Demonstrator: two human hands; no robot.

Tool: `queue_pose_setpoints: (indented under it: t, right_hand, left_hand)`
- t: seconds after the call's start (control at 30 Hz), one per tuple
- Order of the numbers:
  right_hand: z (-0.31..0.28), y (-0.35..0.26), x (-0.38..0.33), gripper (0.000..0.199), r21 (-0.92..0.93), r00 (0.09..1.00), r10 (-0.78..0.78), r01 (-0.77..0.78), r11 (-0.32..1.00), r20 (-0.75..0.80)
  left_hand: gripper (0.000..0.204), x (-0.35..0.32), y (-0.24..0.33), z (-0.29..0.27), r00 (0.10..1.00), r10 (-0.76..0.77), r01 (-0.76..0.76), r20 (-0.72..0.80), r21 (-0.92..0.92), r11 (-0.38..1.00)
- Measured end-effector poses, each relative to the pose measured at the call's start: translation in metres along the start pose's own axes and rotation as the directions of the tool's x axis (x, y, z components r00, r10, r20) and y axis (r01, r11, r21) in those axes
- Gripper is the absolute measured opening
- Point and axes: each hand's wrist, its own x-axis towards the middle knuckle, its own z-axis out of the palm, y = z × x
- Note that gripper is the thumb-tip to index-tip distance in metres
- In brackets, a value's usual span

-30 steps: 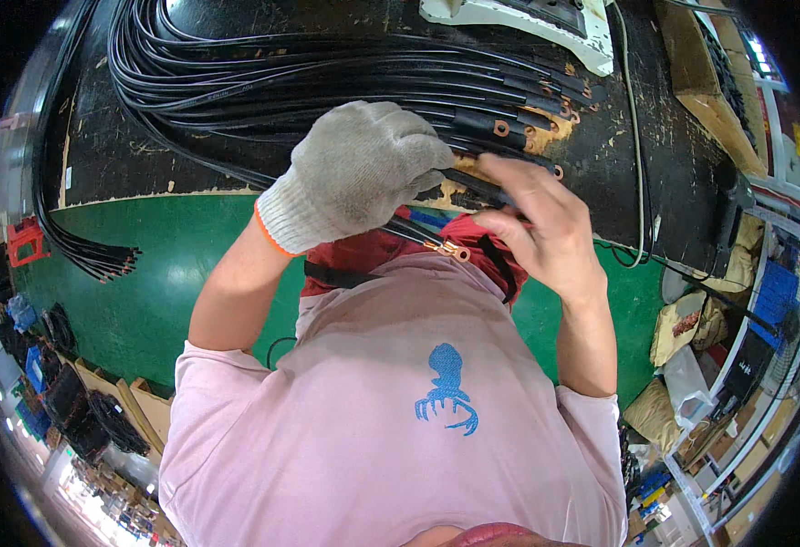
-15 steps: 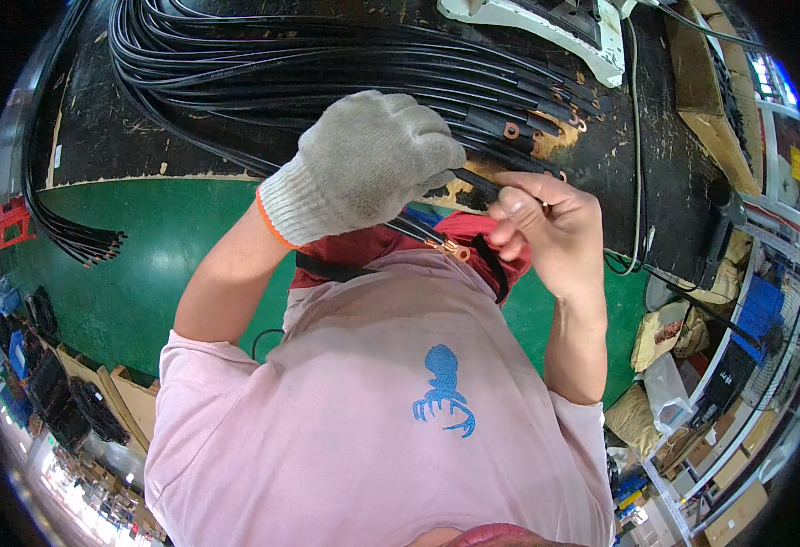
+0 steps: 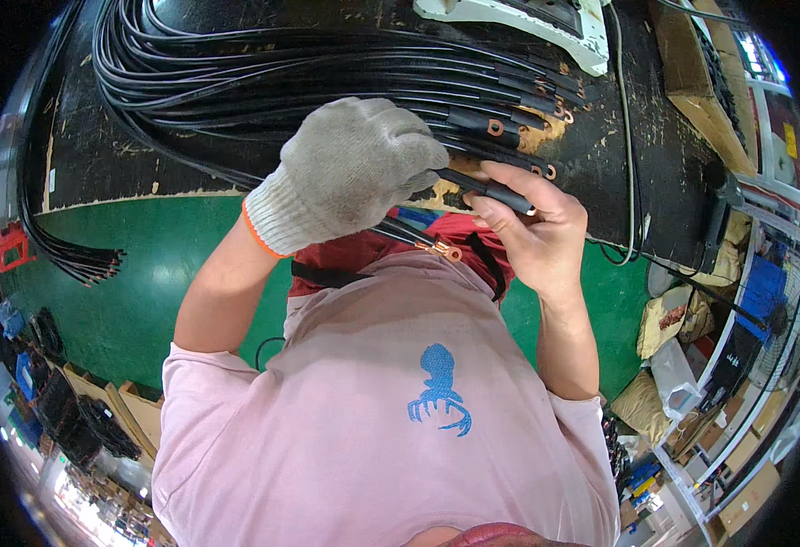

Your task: Placing heat shrink tubing onto cable terminals and using a heat gun to shrink the tubing into place.

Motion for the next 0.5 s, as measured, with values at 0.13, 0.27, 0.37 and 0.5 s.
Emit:
queue_pose_setpoints:
  t: [0.13,0.27,0.37,0.5]
  right_hand:
    - [-0.0019,0.0036,0.0037,0.033,-0.03,0.991,-0.128,0.13,0.991,0.042]
    - [-0.0055,0.0024,-0.004,0.028,-0.017,0.996,0.081,-0.082,0.996,-0.036]
    - [0.0027,0.0044,-0.0023,0.027,0.044,0.998,0.011,-0.008,0.999,-0.062]
    - [0.0031,0.0012,-0.0009,0.027,0.095,0.997,0.063,-0.059,0.994,-0.044]
  left_hand:
    - [0.027,0.0009,0.0038,-0.0044,1.0,-0.024,0.024,0.021,-0.003,1.0]
    - [0.028,0.0015,0.0039,-0.0028,1.0,-0.02,0.02,0.013,-0.007,1.0]
    - [0.022,0.0043,0.0073,-0.0042,1.0,-0.015,0.015,0.003,0.037,0.999]
    - [0.024,0.0043,0.0074,-0.0045,1.0,-0.026,0.027,-0.013,0.044,0.999]
